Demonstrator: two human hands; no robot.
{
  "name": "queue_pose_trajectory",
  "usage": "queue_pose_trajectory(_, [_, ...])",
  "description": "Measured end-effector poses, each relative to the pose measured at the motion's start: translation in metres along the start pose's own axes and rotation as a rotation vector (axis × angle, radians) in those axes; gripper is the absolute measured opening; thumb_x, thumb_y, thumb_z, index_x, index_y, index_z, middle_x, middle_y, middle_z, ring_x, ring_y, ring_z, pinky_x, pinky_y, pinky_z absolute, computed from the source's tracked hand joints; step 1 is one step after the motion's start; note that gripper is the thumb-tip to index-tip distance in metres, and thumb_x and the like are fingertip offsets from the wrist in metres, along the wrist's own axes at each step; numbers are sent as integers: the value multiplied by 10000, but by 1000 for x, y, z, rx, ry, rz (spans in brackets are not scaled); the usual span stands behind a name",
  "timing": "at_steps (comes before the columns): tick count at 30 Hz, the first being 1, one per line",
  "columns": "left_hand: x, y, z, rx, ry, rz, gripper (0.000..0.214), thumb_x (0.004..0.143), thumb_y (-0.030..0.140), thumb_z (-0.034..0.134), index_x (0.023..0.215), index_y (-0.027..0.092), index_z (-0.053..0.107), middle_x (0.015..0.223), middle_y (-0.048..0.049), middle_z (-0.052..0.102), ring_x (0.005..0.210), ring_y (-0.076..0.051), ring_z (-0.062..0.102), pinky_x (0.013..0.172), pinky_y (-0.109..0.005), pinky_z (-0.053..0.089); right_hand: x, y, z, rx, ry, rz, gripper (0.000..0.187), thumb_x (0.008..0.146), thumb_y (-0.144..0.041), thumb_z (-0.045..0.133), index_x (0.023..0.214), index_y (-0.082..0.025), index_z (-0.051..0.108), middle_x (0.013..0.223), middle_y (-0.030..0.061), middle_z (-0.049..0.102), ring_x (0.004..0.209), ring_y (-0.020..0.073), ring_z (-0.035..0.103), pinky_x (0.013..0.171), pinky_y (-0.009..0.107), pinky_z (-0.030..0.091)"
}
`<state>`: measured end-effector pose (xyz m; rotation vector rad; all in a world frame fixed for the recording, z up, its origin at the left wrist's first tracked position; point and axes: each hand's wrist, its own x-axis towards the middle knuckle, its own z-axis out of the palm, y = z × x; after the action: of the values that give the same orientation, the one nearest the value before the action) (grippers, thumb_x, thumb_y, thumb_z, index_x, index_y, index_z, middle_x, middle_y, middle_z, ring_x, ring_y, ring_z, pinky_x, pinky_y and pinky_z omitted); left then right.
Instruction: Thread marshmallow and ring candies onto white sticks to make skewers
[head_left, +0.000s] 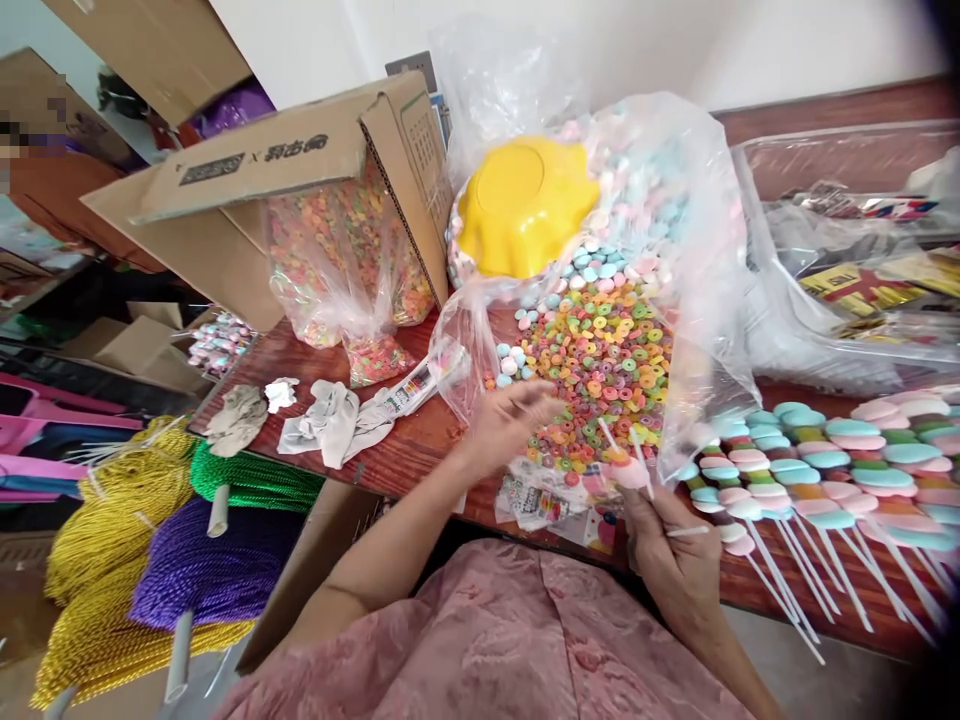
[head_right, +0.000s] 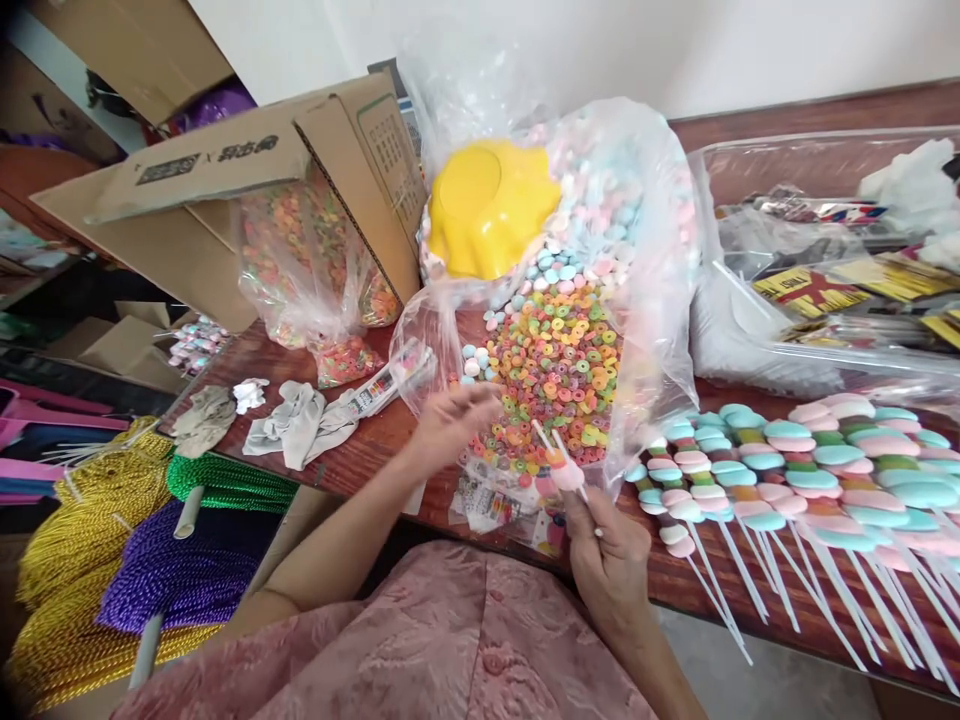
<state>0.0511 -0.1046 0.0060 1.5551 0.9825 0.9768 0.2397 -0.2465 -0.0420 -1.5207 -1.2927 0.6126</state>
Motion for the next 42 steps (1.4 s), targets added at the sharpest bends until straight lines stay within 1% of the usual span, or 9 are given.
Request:
queue_pose_trajectory(3, [44, -9, -38, 535, 140, 67, 289, 802, 366, 711, 1020, 176, 725, 876, -55, 667, 798, -176, 599, 766, -342, 514, 1, 12, -6, 13, 64, 45, 215, 918, -366, 584, 817, -195, 668, 584, -29, 457, 529, 116, 397, 478, 241, 351])
queue_pose_trajectory(8, [66, -20, -47, 1089, -89, 173, 168, 871, 214, 573, 922, 166, 726, 952, -87, 633, 954, -223, 576, 870, -373, 472, 1, 17, -2, 18, 25, -44, 205, 924, -331, 578, 790, -195, 655, 564, -31, 467, 495, 111, 403, 456, 246, 356])
queue_pose_trajectory(12, [60, -25, -41, 1110, -73, 163, 200, 872, 144, 515, 925, 155, 708, 964, -99, 654, 956, -222, 581, 880, -369, 460, 3, 12, -1, -42, 15, -188, 175, 916, -273, 576, 779, -192, 650, 578, -27, 518, 474, 104, 441, 452, 243, 358])
queue_pose_trajectory(18, [74, -26, -38, 691, 17, 55, 341, 822, 207, 598, 1150, 146, 669, 814, -12, 657, 730, -144, 585, 746, -284, 478, 9, 8, -1, -65, 36, -235, 183, 914, -252, 570, 760, -194, 649, 571, -20, 561, 456, 108, 476, 439, 237, 362])
queue_pose_trajectory(24, [88, -29, -34, 1106, -89, 104, 198, 852, 183, 510, 836, 147, 704, 857, -80, 620, 855, -209, 573, 829, -357, 470, 10, 9, 0, -89, 24, -266, 193, 928, -245, 553, 767, -192, 644, 572, -18, 562, 456, 103, 482, 442, 230, 374])
queue_pose_trajectory(27, [86, -29, -40, 1175, -64, 162, 201, 871, 204, 495, 852, 151, 688, 918, -90, 612, 911, -213, 563, 872, -364, 463, 9, 10, -2, -85, 19, -269, 170, 927, -237, 553, 798, -190, 653, 596, -16, 585, 463, 103, 498, 443, 227, 381])
queue_pose_trajectory(33, [70, -24, -38, 962, -134, 281, 120, 774, 112, 562, 840, 153, 654, 914, -84, 669, 935, -206, 594, 914, -372, 463, 10, 6, -1, -89, 3, -296, 149, 933, -237, 551, 897, -180, 684, 629, -12, 631, 478, 103, 535, 465, 214, 420])
queue_pose_trajectory(38, [46, -13, -26, 99, 81, 20, 295, 724, 239, 735, 1006, 166, 690, 930, -40, 717, 799, -143, 648, 739, -290, 525, 11, -2, -2, -83, 2, -273, 211, 939, -255, 530, 807, -183, 678, 577, -18, 595, 457, 103, 508, 450, 216, 404])
queue_pose_trajectory(42, [14, 4, -14, -352, 125, -123, 377, 552, 243, 884, 896, 176, 743, 826, -11, 733, 729, -132, 666, 644, -244, 547, 9, -14, -1, -91, -34, -253, 208, 943, -252, 526, 815, -181, 674, 589, -18, 591, 467, 99, 486, 462, 218, 388])
